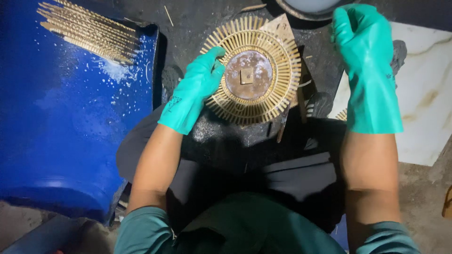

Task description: Scraping and shaping the inner rim of a circular bamboo furniture component using a metal hand tool.

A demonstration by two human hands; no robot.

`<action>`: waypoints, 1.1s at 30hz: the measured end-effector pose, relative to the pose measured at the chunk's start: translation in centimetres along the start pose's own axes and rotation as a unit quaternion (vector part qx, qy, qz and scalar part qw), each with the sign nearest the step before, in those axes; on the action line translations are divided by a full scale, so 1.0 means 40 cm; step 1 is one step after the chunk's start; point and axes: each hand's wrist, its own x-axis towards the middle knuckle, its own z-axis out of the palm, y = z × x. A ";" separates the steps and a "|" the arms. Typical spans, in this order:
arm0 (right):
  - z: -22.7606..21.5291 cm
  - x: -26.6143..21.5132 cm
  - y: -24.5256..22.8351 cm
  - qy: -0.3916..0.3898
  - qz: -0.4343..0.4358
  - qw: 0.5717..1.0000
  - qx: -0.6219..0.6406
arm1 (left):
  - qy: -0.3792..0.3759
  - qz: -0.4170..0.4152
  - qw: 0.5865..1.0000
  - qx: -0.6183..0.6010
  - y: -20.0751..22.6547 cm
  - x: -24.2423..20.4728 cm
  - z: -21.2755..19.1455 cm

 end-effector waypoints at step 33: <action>0.465 -0.273 0.408 -0.168 0.258 0.944 -0.117 | -0.084 0.031 0.948 0.306 0.177 -0.067 0.135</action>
